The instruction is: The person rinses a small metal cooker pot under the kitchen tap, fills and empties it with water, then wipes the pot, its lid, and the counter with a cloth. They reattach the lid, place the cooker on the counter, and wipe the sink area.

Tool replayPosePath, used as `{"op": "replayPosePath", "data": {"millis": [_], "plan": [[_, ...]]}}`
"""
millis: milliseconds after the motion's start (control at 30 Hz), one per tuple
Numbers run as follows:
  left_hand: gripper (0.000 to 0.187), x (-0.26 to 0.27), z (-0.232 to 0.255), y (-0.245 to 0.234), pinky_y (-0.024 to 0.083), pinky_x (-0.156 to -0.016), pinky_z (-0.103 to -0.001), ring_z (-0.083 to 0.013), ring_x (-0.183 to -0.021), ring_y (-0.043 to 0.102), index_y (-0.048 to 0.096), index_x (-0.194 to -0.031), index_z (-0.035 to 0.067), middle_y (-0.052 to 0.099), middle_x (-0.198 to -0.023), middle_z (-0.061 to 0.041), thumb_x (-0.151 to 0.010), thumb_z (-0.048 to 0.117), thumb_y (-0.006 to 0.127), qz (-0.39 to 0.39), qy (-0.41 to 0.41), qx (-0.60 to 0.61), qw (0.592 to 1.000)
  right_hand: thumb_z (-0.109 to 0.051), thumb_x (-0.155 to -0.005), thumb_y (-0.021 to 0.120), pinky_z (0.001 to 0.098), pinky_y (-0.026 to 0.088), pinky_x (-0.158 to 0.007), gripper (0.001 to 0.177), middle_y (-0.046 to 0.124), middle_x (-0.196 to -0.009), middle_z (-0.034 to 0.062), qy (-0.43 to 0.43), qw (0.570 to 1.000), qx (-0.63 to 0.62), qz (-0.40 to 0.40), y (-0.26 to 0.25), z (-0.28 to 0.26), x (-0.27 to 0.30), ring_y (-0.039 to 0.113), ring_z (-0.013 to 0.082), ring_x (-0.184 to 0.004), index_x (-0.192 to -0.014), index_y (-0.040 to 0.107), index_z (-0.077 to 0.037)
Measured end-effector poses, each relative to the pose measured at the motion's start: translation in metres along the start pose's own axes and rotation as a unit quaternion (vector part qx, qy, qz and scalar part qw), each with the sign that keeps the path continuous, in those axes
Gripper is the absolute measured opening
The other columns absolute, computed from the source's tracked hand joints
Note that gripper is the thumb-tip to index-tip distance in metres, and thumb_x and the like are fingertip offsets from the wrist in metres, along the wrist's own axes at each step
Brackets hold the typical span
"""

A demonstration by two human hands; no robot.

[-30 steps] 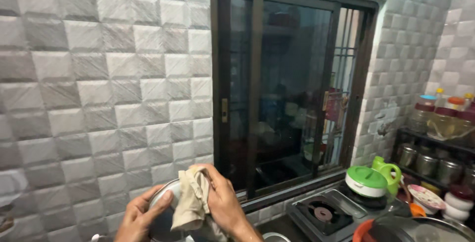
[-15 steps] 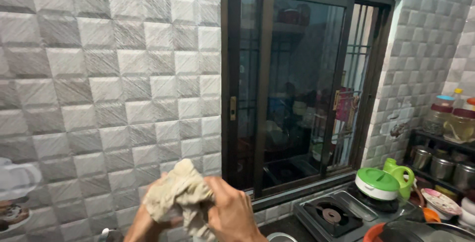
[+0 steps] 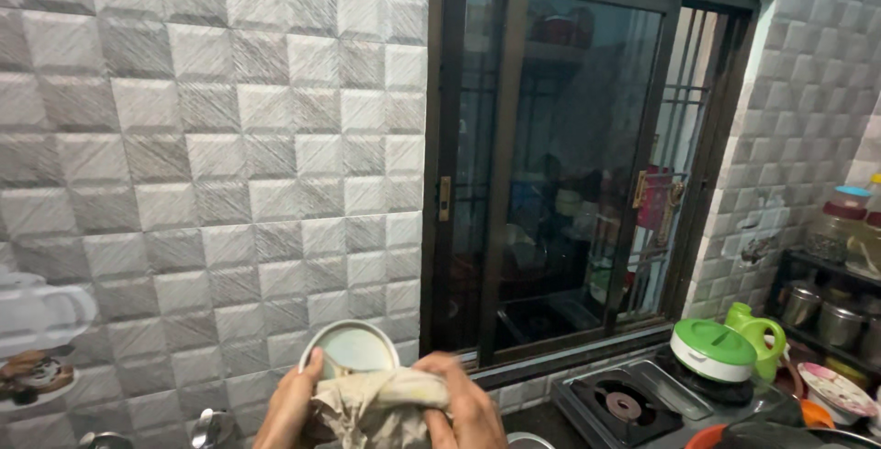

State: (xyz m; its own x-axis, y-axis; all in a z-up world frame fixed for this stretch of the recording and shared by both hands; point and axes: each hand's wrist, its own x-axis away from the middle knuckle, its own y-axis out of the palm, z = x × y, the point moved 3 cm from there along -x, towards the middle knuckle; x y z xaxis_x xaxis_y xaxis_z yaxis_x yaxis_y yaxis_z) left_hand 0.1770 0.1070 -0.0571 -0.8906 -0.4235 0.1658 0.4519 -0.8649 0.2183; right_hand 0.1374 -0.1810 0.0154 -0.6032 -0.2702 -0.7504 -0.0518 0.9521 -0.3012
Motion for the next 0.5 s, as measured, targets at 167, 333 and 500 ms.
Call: {"op": "replayPosePath", "data": {"millis": [167, 333, 500], "plan": [[0.046, 0.033, 0.016, 0.007, 0.057, -0.08, -0.067, -0.0384, -0.099, 0.07, 0.055, -0.135, 0.014, 0.069, -0.119, -0.019, -0.099, 0.04, 0.047, -0.065, -0.105, 0.147, 0.981, 0.011, -0.08, 0.06, 0.0363, 0.051, -0.065, 0.038, 0.069, -0.098, 0.0199, 0.226, 0.925, -0.241, 0.188, -0.014, 0.003, -0.009, 0.065, 0.0229, -0.078, -0.115, 0.064, 0.0], [0.05, 0.042, 0.02, 0.019, 0.055, -0.078, -0.053, -0.0307, -0.092, 0.068, 0.064, -0.129, 0.009, 0.071, -0.11, -0.017, -0.102, 0.049, 0.051, -0.049, 0.006, 0.099, 0.994, -0.003, -0.091, 0.066, 0.0362, 0.056, -0.071, 0.04, 0.074, -0.114, 0.0132, 0.034, 0.994, -0.105, 0.018, 0.016, -0.035, -0.023, 0.068, 0.0244, -0.085, -0.13, 0.065, -0.007], [0.066, 0.055, 0.04, 0.029, 0.052, -0.075, -0.035, -0.019, -0.082, 0.063, 0.078, -0.1, -0.005, 0.074, -0.088, -0.014, -0.104, 0.053, 0.049, 0.006, 0.223, 0.018, 0.975, -0.018, -0.089, 0.073, 0.0504, 0.049, -0.094, 0.047, 0.069, -0.134, 0.0098, -0.277, 0.911, 0.293, -0.089, 0.039, -0.084, -0.037, 0.06, 0.0305, -0.117, -0.134, 0.065, -0.008]]}}
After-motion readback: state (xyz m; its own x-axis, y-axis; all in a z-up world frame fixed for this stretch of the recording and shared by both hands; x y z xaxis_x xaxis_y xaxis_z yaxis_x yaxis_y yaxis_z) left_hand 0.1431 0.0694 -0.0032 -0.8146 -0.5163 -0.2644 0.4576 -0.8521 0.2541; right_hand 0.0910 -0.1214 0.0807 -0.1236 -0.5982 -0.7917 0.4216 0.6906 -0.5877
